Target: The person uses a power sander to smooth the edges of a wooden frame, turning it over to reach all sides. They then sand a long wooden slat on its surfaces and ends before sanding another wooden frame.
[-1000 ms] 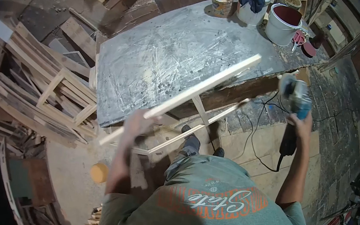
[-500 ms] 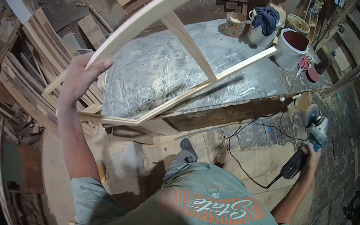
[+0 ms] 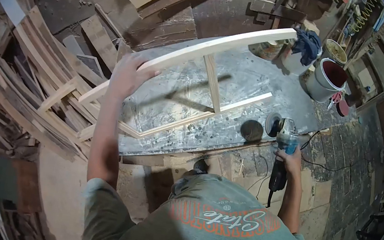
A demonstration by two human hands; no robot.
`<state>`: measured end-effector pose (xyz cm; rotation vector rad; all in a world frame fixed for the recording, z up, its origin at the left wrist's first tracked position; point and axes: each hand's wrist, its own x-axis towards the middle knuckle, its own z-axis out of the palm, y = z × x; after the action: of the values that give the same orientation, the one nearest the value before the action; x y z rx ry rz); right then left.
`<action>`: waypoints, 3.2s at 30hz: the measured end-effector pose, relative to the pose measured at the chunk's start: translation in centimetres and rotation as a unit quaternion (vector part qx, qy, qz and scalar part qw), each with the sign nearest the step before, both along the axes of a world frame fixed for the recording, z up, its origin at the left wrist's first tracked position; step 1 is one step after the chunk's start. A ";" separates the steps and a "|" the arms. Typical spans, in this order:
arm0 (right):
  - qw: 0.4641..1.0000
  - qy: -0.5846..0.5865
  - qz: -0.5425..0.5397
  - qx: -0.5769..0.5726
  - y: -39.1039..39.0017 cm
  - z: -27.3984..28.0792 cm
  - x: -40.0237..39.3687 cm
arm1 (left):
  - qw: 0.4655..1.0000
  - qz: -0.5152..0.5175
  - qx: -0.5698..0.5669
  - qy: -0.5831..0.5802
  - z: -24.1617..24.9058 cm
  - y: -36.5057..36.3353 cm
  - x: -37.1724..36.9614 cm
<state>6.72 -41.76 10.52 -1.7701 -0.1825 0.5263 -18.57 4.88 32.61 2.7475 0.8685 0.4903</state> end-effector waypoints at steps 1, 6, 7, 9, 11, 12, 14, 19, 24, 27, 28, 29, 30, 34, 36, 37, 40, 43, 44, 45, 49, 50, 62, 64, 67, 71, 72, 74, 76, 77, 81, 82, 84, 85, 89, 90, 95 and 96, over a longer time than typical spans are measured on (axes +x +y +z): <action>1.000 0.010 -0.002 -0.003 1.2 0.3 0.1 | 0.993 -0.035 0.103 -0.054 -0.7 0.8 0.8; 1.000 0.002 -0.009 -0.021 4.5 1.5 0.2 | 0.978 -0.137 0.057 -0.144 -10.2 -0.5 4.2; 1.000 0.004 -0.012 -0.027 4.6 1.5 0.3 | 0.989 -0.119 0.032 -0.075 -14.1 -1.0 4.6; 1.000 0.009 -0.020 -0.009 5.0 1.8 0.2 | 0.997 -0.072 -0.028 0.009 -22.9 -1.7 5.0; 1.000 0.009 -0.021 -0.005 4.8 1.5 0.5 | 0.994 -0.031 -0.074 0.070 -29.5 -2.0 4.6; 1.000 0.007 -0.018 -0.013 4.4 0.7 0.8 | 0.989 -0.019 -0.087 0.116 -31.6 -2.5 4.3; 1.000 -0.003 -0.014 -0.024 4.0 0.6 1.5 | 0.985 -0.012 -0.078 0.154 -34.0 -3.4 4.1; 0.999 0.029 -0.031 -0.013 3.7 1.4 2.1 | 0.979 -0.019 -0.064 0.192 -34.6 -3.1 4.1; 0.998 0.004 -0.051 -0.041 2.7 1.8 3.0 | 0.971 -0.005 -0.152 0.182 -26.8 -1.9 3.9; 0.997 0.037 -0.053 -0.050 1.9 1.3 3.9 | 0.975 0.029 -0.150 0.159 -15.0 -1.9 3.4; 0.996 0.042 -0.048 -0.060 1.7 0.9 4.3 | 0.960 0.072 -0.218 0.163 -10.7 -1.9 3.5; 0.996 0.046 -0.041 -0.070 1.6 0.3 4.7 | 0.972 0.080 -0.167 0.144 -7.0 -2.3 3.2; 0.995 0.050 -0.034 -0.080 1.6 -0.1 4.9 | 0.982 0.087 -0.116 0.124 -4.2 -2.7 2.8; 0.998 -0.005 0.021 -0.062 3.7 -0.5 4.9 | 0.992 0.073 -0.032 0.095 0.8 -3.4 0.9; 0.996 -0.006 0.052 -0.078 4.9 -1.3 5.3 | 0.995 0.047 -0.053 0.070 1.7 -4.4 -0.1; 0.994 -0.024 0.069 -0.080 5.7 -1.5 5.5 | 1.000 0.010 0.008 0.008 0.1 -4.5 -0.8; 0.980 -0.098 0.128 -0.121 8.1 -2.4 5.8 | 1.000 0.022 -0.008 -0.010 -1.4 -6.0 -1.6; 0.944 -0.174 0.197 -0.198 10.4 -4.5 6.1 | 0.999 0.048 0.011 0.010 -0.7 -8.5 -1.3; 0.931 -0.194 0.220 -0.217 11.2 -5.0 6.1 | 0.998 0.059 0.009 0.036 -0.6 -9.1 -1.3; 0.917 -0.188 0.250 -0.247 12.4 -3.9 5.7 | 0.996 0.071 0.009 0.061 -0.5 -9.6 -1.4; 0.857 -0.204 0.341 -0.328 15.8 -1.5 3.0 | 0.988 0.103 -0.028 0.110 -0.3 -11.7 -1.8; 0.842 -0.221 0.356 -0.340 16.4 -1.6 2.7 | 0.992 0.094 -0.007 0.082 -0.6 -12.1 -2.0; 0.875 -0.208 0.242 -0.363 14.1 -1.0 14.8 | 0.995 0.083 0.047 0.035 -1.3 -14.0 -2.4; 0.883 -0.211 0.215 -0.359 13.9 -2.1 15.8 | 0.995 0.086 0.012 0.044 -0.7 -14.2 -2.0; 0.880 -0.214 0.224 -0.359 14.4 -2.3 14.4 | 0.996 0.076 0.021 0.036 -0.8 -14.3 -2.0; 0.856 -0.190 0.265 -0.402 16.7 -0.5 8.9 | 0.996 0.062 0.065 0.007 -1.4 -14.1 -2.2; 0.853 -0.192 0.284 -0.394 17.0 -0.6 8.1 | 0.995 0.062 0.072 0.005 -1.6 -14.0 -2.2; 0.845 -0.198 0.321 -0.379 17.1 -1.0 6.5 | 0.996 0.060 0.071 -0.001 -1.6 -14.0 -2.2; 0.838 -0.229 0.332 -0.369 17.2 -2.1 4.8 | 0.997 0.058 0.056 -0.009 -1.7 -14.0 -2.4; 0.835 -0.239 0.333 -0.366 17.3 -2.3 3.9 | 0.996 0.062 0.059 0.003 -1.6 -14.1 -2.3; 0.823 -0.257 0.355 -0.361 18.2 -1.3 1.4 | 0.995 0.063 0.077 0.011 -1.2 -14.2 -2.1; 0.820 -0.264 0.357 -0.362 18.3 -1.4 1.0 | 0.995 0.060 0.082 0.004 -1.3 -14.2 -2.2; 0.822 -0.259 0.364 -0.354 18.4 -1.3 0.7 | 0.994 0.058 0.096 -0.015 -1.8 -14.2 -2.3; 0.822 -0.254 0.368 -0.354 18.4 -1.1 0.7 | 0.993 0.057 0.102 -0.024 -1.9 -14.1 -2.3; 0.809 -0.258 0.381 -0.365 17.8 -0.6 0.7 | 0.996 0.066 0.059 0.006 -1.4 -14.2 -2.3; 0.807 -0.260 0.379 -0.369 17.5 -0.6 0.6 | 0.996 0.066 0.060 -0.001 -1.3 -14.3 -2.1; 0.804 -0.269 0.377 -0.374 16.4 -0.9 0.6 | 0.997 0.075 0.017 0.021 -1.0 -14.2 -1.9; 0.805 -0.265 0.375 -0.375 16.3 -0.8 0.8 | 0.997 0.077 0.012 0.025 -0.8 -14.2 -1.9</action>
<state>7.52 -25.43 9.71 -2.5875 -1.2589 0.6966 -20.48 -9.36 31.78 2.7390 1.0996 0.4638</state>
